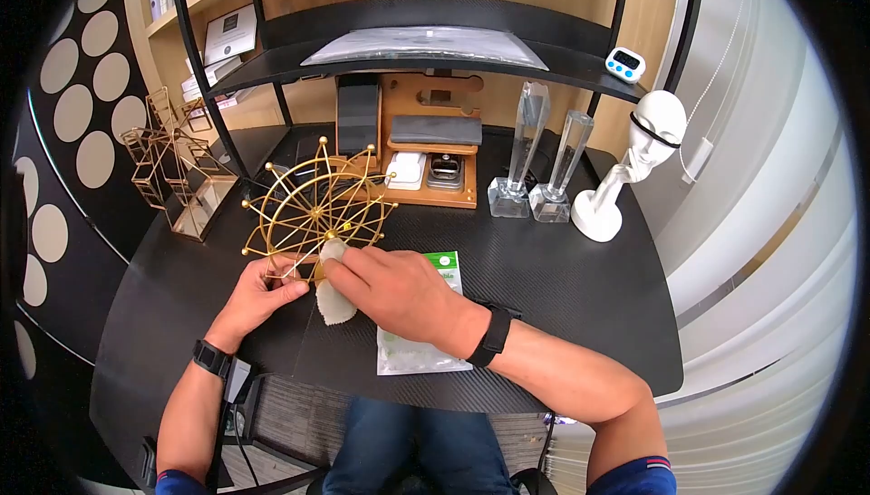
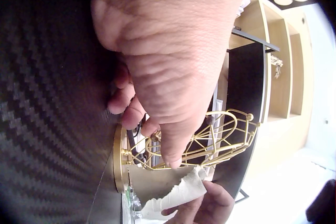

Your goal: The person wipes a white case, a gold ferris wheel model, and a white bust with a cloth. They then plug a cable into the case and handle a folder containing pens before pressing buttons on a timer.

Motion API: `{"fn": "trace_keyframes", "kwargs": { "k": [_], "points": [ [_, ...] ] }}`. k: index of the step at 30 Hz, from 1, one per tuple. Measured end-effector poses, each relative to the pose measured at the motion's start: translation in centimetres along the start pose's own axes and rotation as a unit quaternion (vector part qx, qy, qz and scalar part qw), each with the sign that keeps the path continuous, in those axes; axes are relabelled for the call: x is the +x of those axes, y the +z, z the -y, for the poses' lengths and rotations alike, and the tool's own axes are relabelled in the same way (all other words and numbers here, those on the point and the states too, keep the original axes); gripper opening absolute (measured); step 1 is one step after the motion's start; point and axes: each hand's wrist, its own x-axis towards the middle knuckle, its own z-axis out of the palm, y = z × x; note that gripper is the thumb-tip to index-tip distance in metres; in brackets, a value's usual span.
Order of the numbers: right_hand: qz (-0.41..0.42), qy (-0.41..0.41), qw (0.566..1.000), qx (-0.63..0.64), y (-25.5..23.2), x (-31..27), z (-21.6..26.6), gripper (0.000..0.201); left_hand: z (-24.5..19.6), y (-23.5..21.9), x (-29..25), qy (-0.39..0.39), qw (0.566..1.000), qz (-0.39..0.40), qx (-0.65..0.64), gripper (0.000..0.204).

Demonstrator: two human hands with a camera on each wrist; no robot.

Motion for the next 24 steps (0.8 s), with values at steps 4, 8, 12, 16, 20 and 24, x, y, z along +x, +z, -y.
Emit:
{"fn": "trace_keyframes", "kwargs": {
  "k": [4,8,12,16,20,24],
  "points": [
    [-0.007,-0.009,1.000,-0.009,0.1,0.0,-0.1,0.034,1.0,0.1,0.4,0.034,0.999,-0.023,-0.002,0.040],
    [-0.045,-0.014,0.999,0.000,0.6,-0.2,-0.1,0.044,0.2,0.1,0.1,0.021,1.000,-0.005,0.016,0.038],
    [-0.051,-0.046,0.997,-0.019,0.7,-0.3,-0.2,0.053,0.3,0.2,0.2,0.025,1.000,-0.012,0.010,0.034],
    [-0.043,-0.035,0.998,-0.022,0.7,-0.2,0.2,0.056,0.7,0.1,0.2,0.022,1.000,-0.014,-0.008,0.033],
    [-0.025,-0.010,0.999,-0.031,0.3,0.0,0.4,0.057,1.1,0.1,0.3,0.027,0.999,-0.012,-0.012,0.030],
    [-0.034,-0.070,0.997,-0.025,2.0,-0.7,-0.2,0.060,1.1,0.2,0.3,0.031,0.999,-0.015,-0.018,0.028]
  ]
}}
